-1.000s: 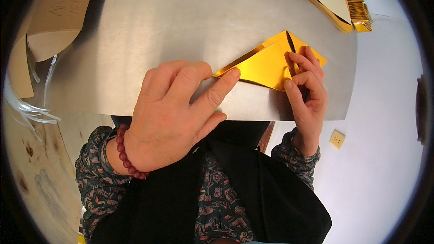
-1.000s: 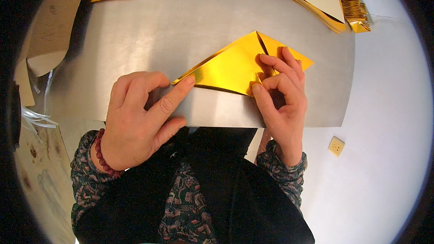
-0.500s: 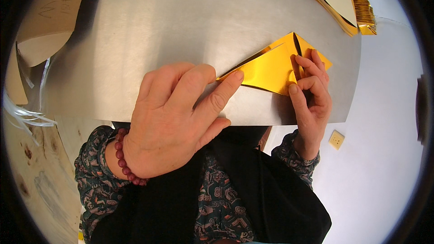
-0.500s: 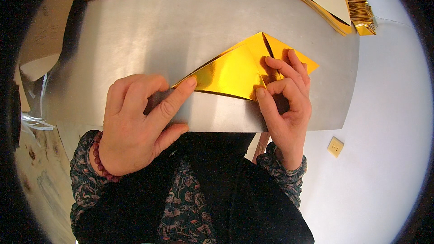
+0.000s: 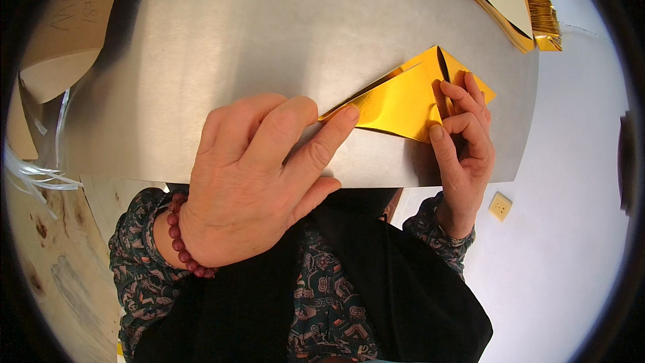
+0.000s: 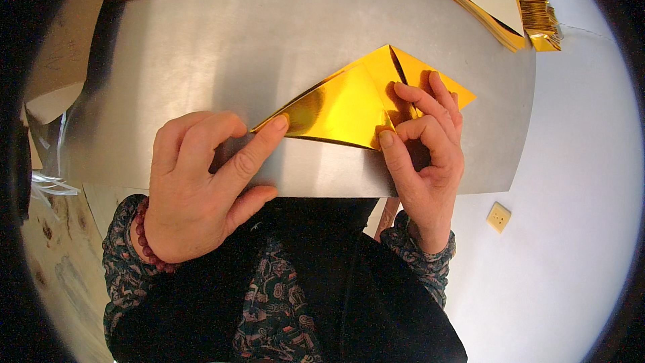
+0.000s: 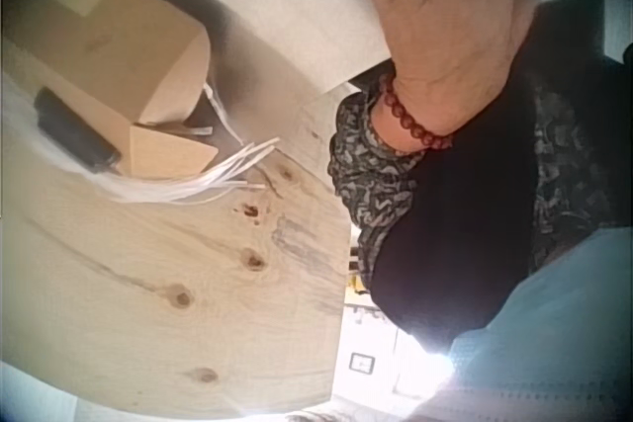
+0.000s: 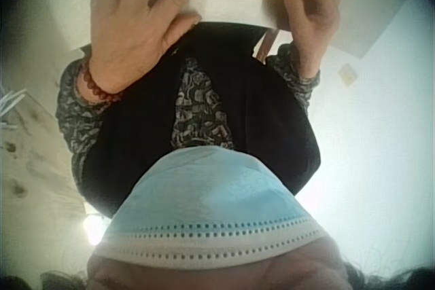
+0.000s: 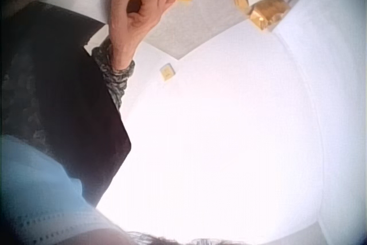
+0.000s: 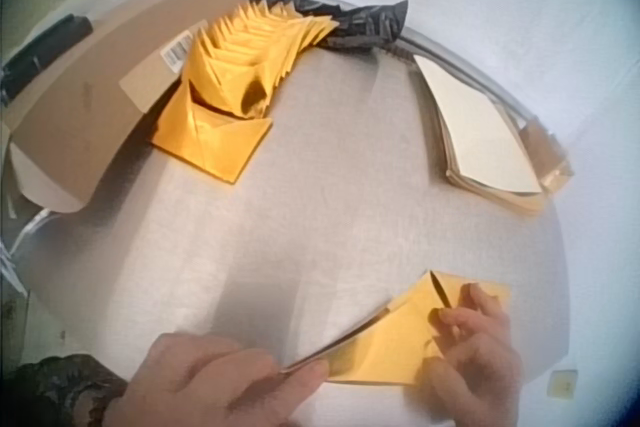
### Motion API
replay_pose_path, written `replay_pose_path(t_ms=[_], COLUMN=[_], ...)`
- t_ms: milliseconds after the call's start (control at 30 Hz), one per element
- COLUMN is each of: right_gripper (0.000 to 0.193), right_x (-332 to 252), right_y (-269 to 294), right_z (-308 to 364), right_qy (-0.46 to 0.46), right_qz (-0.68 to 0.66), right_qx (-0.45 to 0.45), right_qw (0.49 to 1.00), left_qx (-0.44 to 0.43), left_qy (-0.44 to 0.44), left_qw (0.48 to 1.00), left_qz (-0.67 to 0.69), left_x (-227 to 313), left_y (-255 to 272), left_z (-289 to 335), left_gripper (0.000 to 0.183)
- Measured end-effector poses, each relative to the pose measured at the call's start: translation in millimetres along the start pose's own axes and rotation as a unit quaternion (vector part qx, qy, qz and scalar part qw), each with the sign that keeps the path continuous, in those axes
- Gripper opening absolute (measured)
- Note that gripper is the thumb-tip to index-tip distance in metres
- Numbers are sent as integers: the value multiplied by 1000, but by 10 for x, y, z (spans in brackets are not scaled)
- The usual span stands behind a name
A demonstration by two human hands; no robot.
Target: The person folds a single sheet of yellow paper by hand on a metal table, making multiple creases and shaping it into a compact folded form. The hands manipulate the paper directly without tools, and the finished folded piece is held at the end.
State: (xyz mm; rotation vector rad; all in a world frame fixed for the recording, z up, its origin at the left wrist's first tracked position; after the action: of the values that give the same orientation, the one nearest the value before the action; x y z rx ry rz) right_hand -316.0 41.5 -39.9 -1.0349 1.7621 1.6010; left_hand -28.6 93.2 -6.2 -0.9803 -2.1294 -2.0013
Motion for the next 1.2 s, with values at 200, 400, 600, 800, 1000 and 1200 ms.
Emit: replay_pose_path(t_ms=[200,400,600,800,1000,1200], right_gripper=[10,11,11,11,12,14], right_x=[2,-15,-33,-60,-84,-110], right_y=[1,26,41,35,56,63], right_z=[-4,6,10,18,-9,-2], right_qy=[3,6,17,11,41,43], right_qz=[-6,6,23,18,40,47], right_qx=[-1,-1,-2,1,-13,-16], right_qw=[1000,1000,1000,1000,998,998], left_qx=[2,0,1,-10,9,3], left_qy=[-3,-1,2,8,-3,5], left_qw=[1000,1000,1000,1000,1000,1000], left_qz=[-4,-10,-3,-6,0,0], left_x=[-5,30,34,41,42,56], left_y=[-6,6,15,43,16,24], left_z=[5,9,22,36,40,79], left_gripper=[66,68,69,70,74,73])
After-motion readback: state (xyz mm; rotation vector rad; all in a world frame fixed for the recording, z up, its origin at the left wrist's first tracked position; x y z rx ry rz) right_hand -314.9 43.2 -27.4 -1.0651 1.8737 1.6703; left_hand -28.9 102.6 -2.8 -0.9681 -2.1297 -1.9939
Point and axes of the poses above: each hand's wrist, its own z-axis away from the middle knuckle, its own y-axis out of the back of the hand, x = y × z, the point moved 1 cm from there along -z, towards the middle knuckle, and after that the axes turned 5 degrees about x, right-handed, at the moved point
